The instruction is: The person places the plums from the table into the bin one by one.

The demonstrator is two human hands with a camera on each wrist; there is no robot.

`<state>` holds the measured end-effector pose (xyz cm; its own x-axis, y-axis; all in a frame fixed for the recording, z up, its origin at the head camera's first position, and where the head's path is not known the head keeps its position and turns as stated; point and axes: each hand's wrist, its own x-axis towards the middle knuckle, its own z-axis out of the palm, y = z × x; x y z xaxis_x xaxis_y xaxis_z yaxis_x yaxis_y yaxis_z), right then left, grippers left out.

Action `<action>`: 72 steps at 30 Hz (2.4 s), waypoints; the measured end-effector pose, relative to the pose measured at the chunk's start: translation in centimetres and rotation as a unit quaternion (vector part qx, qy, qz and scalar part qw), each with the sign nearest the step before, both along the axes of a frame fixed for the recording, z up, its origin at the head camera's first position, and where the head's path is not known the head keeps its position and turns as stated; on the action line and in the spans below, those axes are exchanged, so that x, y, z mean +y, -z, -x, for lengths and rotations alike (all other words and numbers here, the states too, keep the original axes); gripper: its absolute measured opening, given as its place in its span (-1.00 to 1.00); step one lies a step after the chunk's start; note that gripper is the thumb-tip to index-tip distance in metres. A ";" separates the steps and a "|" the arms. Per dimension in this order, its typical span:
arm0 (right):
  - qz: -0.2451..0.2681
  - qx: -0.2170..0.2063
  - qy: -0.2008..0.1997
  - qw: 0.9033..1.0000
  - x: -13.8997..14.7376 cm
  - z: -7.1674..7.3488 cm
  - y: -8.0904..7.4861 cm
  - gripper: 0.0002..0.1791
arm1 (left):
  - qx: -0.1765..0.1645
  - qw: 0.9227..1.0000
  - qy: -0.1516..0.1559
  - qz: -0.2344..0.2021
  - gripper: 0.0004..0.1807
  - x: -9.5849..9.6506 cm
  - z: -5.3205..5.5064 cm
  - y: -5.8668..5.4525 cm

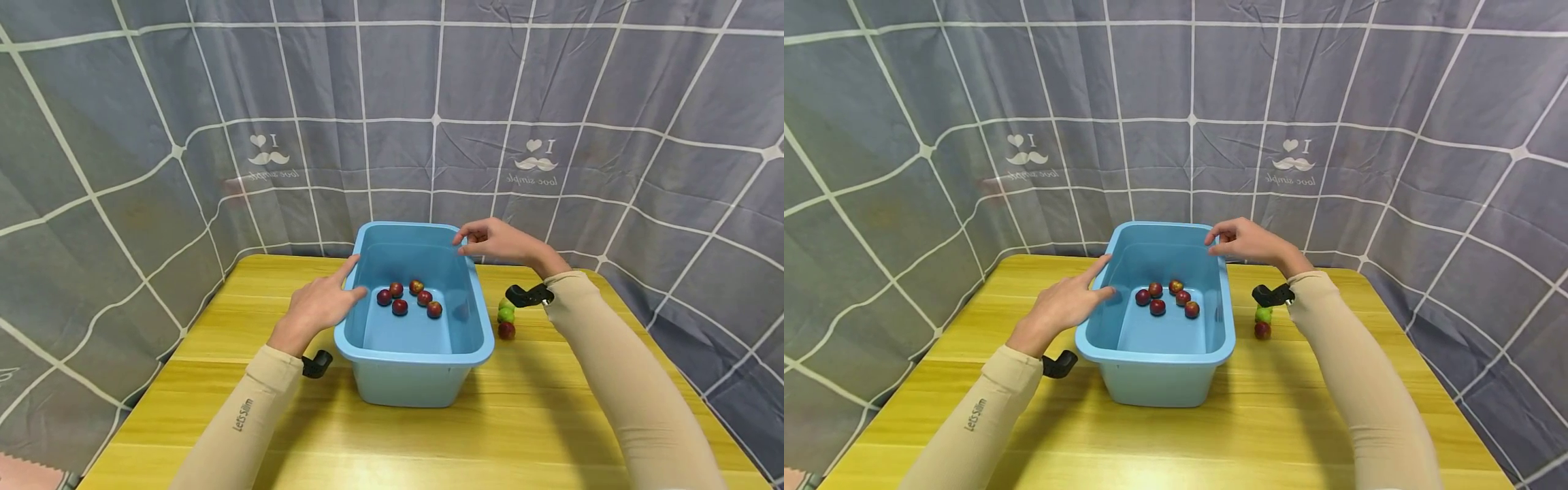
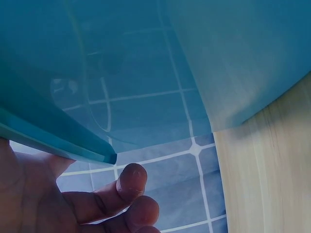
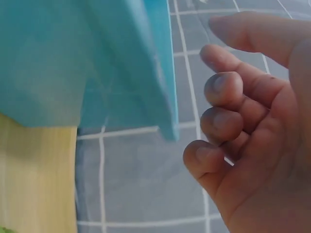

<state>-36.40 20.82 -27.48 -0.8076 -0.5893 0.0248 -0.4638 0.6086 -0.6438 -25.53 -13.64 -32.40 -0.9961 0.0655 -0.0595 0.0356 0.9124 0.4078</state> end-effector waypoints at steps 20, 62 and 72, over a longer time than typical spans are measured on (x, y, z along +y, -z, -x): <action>0.155 -0.057 0.110 0.980 7.7 -1.4 5.7 -0.61 | 0.003 1.000 0.004 -0.010 -0.20 -0.2 -0.1 0.0; 0.223 -0.105 0.235 0.940 12.0 -0.5 17.9 -0.34 | 0.006 1.000 -0.004 -0.008 -0.21 -0.1 -0.1 0.1; 0.222 -0.126 0.248 0.934 12.0 -0.4 19.1 -0.31 | 0.004 1.000 -0.003 -0.005 -0.22 -0.1 -0.2 0.0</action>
<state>-36.04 32.82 -46.56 -0.9917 -0.1181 -0.0504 0.0053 0.3545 -0.9350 -25.36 -13.77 -32.43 -0.9969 0.0602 -0.0500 0.0339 0.9081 0.4174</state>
